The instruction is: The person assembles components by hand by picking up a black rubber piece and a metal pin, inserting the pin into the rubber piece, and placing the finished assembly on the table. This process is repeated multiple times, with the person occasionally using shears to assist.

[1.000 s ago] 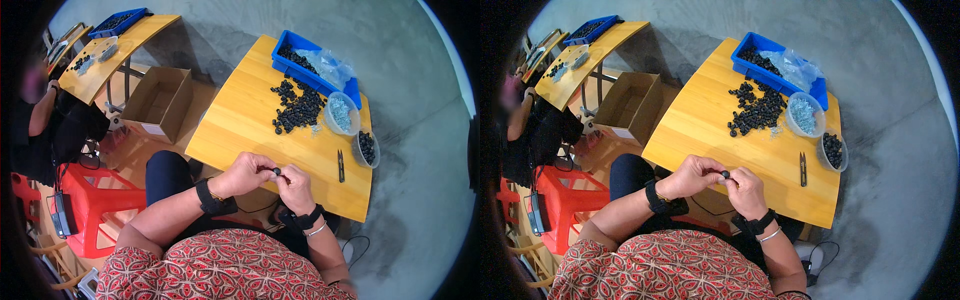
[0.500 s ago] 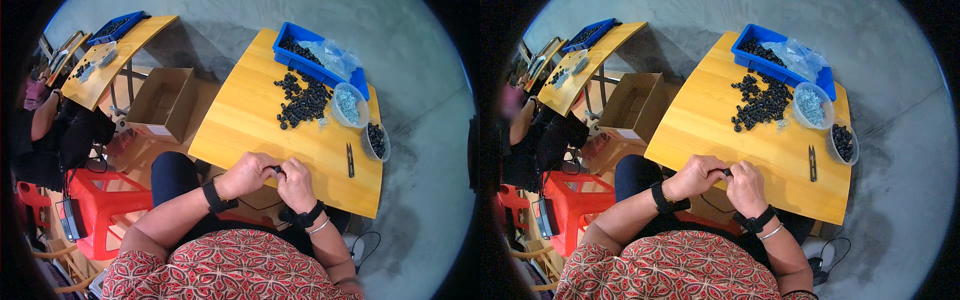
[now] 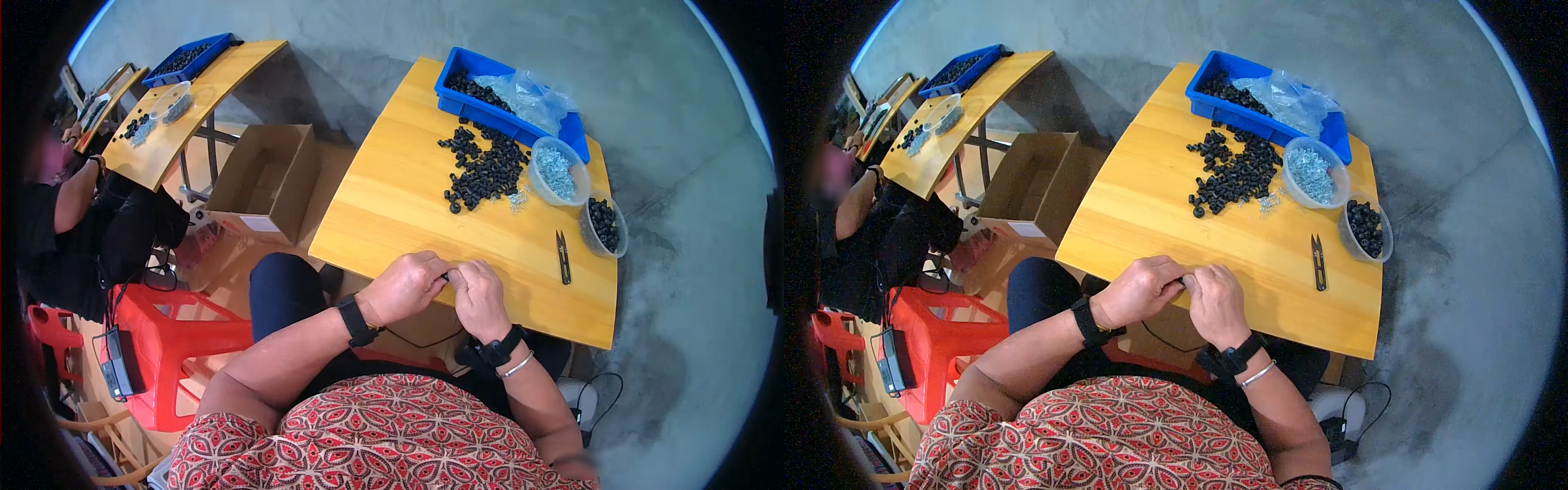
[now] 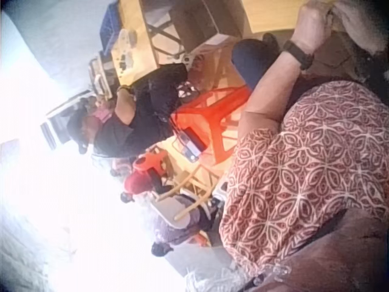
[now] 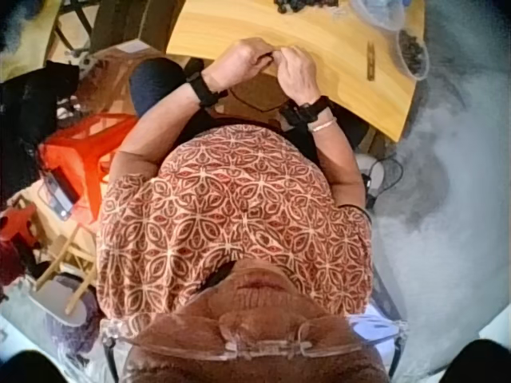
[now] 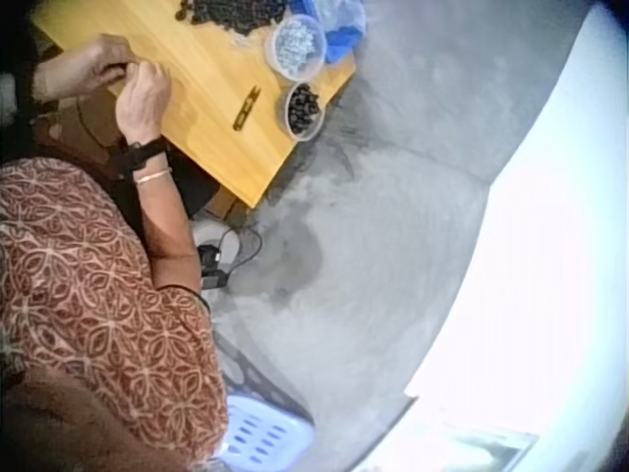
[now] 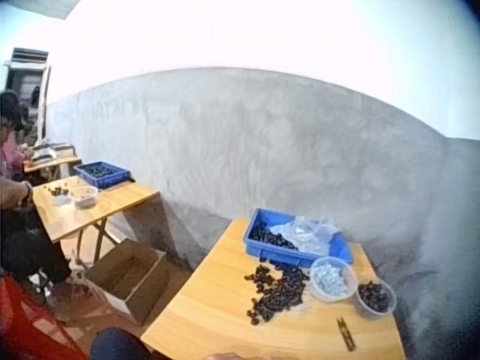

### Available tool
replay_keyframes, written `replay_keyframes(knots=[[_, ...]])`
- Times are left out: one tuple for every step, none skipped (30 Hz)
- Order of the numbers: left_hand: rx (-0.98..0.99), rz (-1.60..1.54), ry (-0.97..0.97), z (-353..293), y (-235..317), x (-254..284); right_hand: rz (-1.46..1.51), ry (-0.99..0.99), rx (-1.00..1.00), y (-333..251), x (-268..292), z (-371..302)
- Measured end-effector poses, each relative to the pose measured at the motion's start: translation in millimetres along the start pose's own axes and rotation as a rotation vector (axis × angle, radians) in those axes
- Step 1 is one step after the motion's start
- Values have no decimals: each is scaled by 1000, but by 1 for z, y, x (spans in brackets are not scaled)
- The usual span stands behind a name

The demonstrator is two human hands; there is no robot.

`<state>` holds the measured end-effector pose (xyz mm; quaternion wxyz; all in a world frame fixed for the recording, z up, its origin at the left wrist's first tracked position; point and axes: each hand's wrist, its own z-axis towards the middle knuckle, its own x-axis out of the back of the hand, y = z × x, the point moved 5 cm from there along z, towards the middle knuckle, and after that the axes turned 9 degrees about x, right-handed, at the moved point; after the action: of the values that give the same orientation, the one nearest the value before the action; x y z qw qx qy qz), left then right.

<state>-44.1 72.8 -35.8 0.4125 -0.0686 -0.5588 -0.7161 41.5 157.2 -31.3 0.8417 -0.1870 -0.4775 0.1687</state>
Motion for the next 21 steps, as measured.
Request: replay_keyframes(knots=[[-8,14,6,0,0,0,-23,-10,-6,2,-2,0],[-13,17,7,0,0,-1,-45,-20,-13,4,-3,0],[-9,20,-5,1,0,-3,-47,-17,-10,4,-5,0],[-5,23,-17,1,0,-4,-98,-2,-12,3,-6,-1],[-8,25,-16,3,0,-4,-149,12,-15,2,-6,-1],[-13,23,-30,4,0,-3,-149,14,-14,1,-5,-1],[-17,20,-45,5,0,-3,-176,-3,-18,1,-5,0],[-18,21,-46,4,-1,-3,-202,-21,-22,1,-5,1],[-13,14,-41,4,-3,-4,-203,-18,-22,2,-4,2],[-8,7,-35,5,-4,-4,-196,-28,-6,2,-4,4],[-10,7,-36,4,-4,-5,-189,-38,9,2,-5,4],[16,25,-34,5,-4,-5,-191,-36,8,2,-4,4],[42,42,-31,5,-4,-5,-191,-46,-6,3,-4,3],[39,41,-32,6,-5,-7,-190,-56,-19,3,-4,3],[53,34,-36,6,-6,-8,-192,-56,-20,3,-3,4],[68,26,-41,7,-7,-9,-176,-61,-24,4,-4,5],[66,23,-42,6,-9,-9,-160,-66,-28,4,-4,5],[71,35,-38,6,-11,-9,-163,-68,-31,3,-4,6],[76,45,-36,6,-12,-10,-179,-76,-32,1,-5,7],[77,39,-38,6,-11,-11,-193,-86,-33,0,-5,7],[73,44,-24,5,-8,-9,-193,-90,-40,0,-6,6]])
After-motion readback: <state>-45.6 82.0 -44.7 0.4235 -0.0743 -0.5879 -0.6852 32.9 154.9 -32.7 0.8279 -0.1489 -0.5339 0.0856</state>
